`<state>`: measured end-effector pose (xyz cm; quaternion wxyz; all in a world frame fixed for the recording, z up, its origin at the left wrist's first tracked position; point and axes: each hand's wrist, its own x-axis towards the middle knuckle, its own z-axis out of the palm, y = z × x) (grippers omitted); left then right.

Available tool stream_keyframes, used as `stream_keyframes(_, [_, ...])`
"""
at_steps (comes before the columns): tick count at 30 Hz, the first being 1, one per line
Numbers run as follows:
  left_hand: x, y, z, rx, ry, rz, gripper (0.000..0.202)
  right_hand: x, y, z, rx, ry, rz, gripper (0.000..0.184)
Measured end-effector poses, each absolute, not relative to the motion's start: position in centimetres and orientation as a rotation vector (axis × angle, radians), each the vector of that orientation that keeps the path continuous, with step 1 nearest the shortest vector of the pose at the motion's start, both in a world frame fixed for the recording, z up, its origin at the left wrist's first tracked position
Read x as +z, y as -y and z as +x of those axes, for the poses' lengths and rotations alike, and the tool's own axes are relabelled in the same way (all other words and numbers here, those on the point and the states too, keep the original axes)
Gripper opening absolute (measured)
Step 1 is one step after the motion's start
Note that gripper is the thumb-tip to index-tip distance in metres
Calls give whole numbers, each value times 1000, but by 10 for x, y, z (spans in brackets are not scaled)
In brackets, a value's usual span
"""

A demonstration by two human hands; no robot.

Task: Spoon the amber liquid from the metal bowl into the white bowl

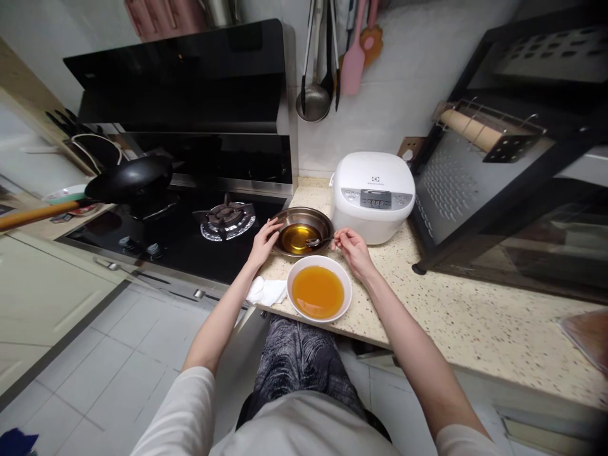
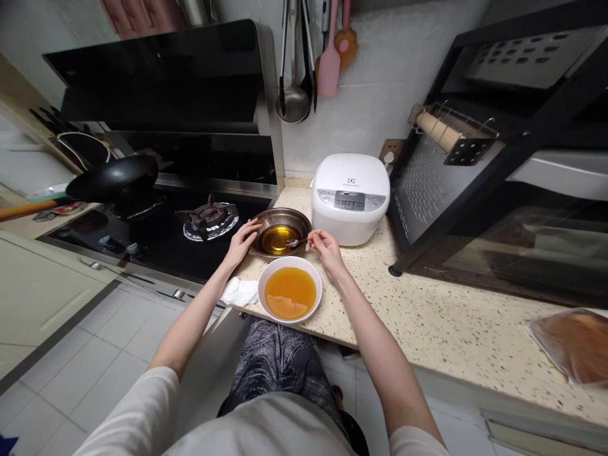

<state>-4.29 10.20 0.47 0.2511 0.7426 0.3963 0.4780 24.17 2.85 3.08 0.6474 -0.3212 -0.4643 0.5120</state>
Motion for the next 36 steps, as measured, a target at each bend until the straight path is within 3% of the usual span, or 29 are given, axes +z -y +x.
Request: stream_keyframes(36, [6, -97, -40, 1406, -993, 1958, 45, 14, -35, 233, 1113, 1216, -866, 33])
